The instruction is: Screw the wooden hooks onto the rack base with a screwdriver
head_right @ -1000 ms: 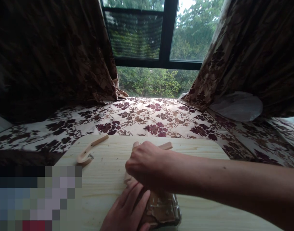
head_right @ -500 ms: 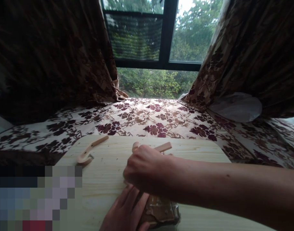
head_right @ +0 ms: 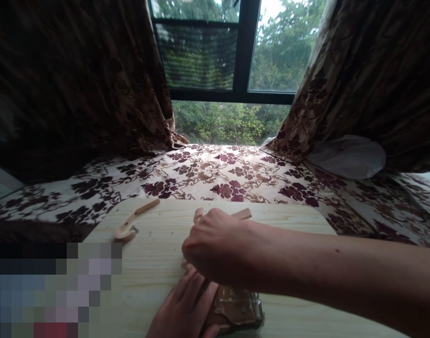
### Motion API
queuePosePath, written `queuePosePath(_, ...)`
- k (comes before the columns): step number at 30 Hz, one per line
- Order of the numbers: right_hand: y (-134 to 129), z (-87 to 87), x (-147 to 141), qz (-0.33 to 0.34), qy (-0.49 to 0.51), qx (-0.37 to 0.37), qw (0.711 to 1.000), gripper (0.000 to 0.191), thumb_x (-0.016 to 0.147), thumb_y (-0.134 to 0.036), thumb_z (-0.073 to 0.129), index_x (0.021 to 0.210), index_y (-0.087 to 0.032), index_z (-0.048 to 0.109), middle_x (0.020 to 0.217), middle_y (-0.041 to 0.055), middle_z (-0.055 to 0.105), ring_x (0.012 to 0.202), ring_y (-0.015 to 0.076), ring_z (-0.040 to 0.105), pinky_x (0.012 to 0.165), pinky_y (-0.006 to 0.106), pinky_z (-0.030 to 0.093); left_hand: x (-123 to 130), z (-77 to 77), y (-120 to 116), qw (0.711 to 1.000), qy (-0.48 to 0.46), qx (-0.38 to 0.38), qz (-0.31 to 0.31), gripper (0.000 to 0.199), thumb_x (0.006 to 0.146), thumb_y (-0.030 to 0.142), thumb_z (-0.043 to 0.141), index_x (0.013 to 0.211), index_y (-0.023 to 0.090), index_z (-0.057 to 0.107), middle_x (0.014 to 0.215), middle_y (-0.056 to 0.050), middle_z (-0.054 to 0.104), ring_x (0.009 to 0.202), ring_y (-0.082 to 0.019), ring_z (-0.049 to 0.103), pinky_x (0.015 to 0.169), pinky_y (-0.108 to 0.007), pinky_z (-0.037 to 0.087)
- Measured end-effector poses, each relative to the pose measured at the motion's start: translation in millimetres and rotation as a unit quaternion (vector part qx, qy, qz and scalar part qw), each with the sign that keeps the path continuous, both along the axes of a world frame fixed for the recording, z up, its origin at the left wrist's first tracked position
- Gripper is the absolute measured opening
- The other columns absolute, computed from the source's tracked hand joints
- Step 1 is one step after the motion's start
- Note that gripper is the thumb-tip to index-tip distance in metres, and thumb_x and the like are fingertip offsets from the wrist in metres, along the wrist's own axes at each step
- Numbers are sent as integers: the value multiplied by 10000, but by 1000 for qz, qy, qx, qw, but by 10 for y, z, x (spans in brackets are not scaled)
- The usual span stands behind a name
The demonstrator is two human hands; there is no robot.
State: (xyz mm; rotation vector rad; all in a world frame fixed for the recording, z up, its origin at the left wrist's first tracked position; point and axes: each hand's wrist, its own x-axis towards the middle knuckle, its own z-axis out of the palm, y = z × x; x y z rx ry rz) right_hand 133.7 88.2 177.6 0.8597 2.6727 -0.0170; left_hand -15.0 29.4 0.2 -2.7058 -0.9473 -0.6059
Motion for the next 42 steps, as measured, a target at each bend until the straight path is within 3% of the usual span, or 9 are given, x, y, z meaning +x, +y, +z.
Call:
queuePosePath(4,41,-71,51,46,33,21,998,91,705,-90,627,658,-162,595,551,-17,544,439,103,284,429,287,199,7,28,-10,1000,0,4,-1,661,726,588,640,1235,194,492,1278,-95,507,1118,-273,530,880,-322,511)
queuePosePath(10,124,-16,84,-42,17,-9,999,147,825,-191,550,721,-171,652,619,12,564,469,101,286,448,281,189,-28,-66,6,1000,-3,13,-12,643,757,570,616,1259,195,470,1311,-104,489,1153,-276,519,892,-331,507)
queuePosePath(14,113,5,73,-47,7,-1,999,149,821,-189,545,729,-163,658,622,19,577,467,103,289,446,282,185,-25,-54,5,1000,0,23,-11,626,770,588,590,1244,192,483,1298,-111,505,1147,-270,527,885,-323,508)
queuePosePath(22,92,-152,46,93,56,56,993,144,750,-138,629,615,-165,587,723,41,620,603,137,449,470,298,204,18,43,-37,999,26,15,11,640,731,595,629,1219,198,507,1282,-112,522,1119,-277,543,838,-321,531)
queuePosePath(26,133,-176,25,28,40,43,998,108,735,-86,598,656,-161,596,619,11,590,487,107,364,447,288,213,6,20,-15,1000,23,16,0,636,750,591,608,1232,192,497,1291,-116,513,1136,-282,532,861,-331,522)
queuePosePath(29,129,-154,-6,-49,21,52,997,147,766,-154,582,620,-158,596,532,16,548,429,106,289,420,286,187,-12,-11,-11,1000,18,15,-8,619,777,570,591,1249,186,480,1310,-125,494,1160,-282,516,876,-336,515)
queuePosePath(34,55,-66,-27,-104,14,58,993,117,779,-173,570,677,-142,618,579,34,573,419,103,294,405,285,170,-25,-49,-21,1000,10,15,-14,630,775,568,592,1258,183,469,1320,-131,485,1164,-292,512,867,-346,521)
queuePosePath(38,-5,-41,10,-52,19,53,997,109,739,-69,569,795,-142,627,704,38,620,496,120,404,425,290,189,-5,-19,-29,1000,16,9,-3,633,755,580,612,1241,195,487,1288,-114,512,1137,-280,531,852,-333,528)
queuePosePath(42,7,-106,27,26,29,59,997,107,694,-44,602,702,-150,602,643,22,593,507,124,414,438,296,200,10,20,-34,1000,18,-5,10,660,725,591,637,1242,207,492,1291,-102,510,1127,-283,533,845,-334,533)
